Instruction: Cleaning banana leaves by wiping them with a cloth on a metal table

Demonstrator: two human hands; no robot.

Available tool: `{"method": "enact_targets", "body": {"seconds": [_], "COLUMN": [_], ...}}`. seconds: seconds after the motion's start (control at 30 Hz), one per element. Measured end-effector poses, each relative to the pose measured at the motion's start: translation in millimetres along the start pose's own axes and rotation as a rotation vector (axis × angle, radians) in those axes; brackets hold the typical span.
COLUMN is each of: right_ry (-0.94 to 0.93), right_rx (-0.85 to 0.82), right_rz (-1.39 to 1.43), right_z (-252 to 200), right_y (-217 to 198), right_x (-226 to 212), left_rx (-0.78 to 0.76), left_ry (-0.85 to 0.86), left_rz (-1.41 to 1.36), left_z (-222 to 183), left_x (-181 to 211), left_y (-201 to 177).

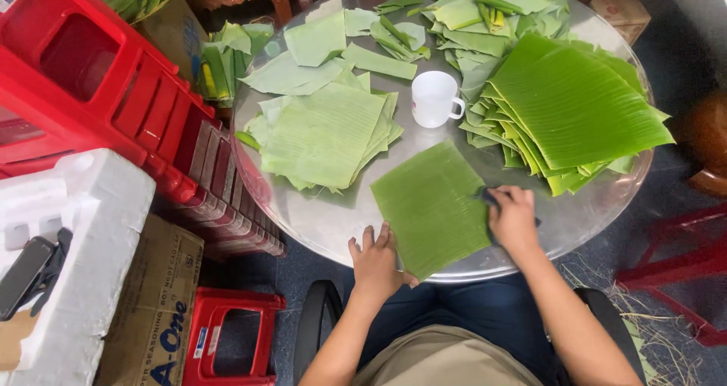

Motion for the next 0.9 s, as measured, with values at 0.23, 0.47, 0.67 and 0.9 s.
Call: {"method": "enact_targets", "body": {"seconds": [0.23,0.47,0.67,0.9], "right_ry": [-0.055,0.060,-0.599,-0.287], "right_rx": [0.100,-0.318,-0.341,-0.531], "right_rz": [0.098,0.426,0.309,0.340], "right_z": [7,-38,-71,25], "right_y": [-10,-20,9,8], "right_x": [9,-124,-147,-78], "left_rx": [0.539,0.861,0.901,0.914], "left_ry": [0.411,0.638,0.669,0.689], "left_rz": [0.171,-0.102,-0.030,-0.045], "left_z": [-20,-33,-31,-28], "left_x": [7,3,-1,-4], "left_y": [71,86,89,89]}}
Point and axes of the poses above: each hand's wrist, its own z-axis towards the middle knuckle, its own y-axis out of the palm, x = y × z, the point moved 3 cm from there along z, towards the middle knuckle, and after that the axes turned 12 degrees about y, right-handed, at the moved point
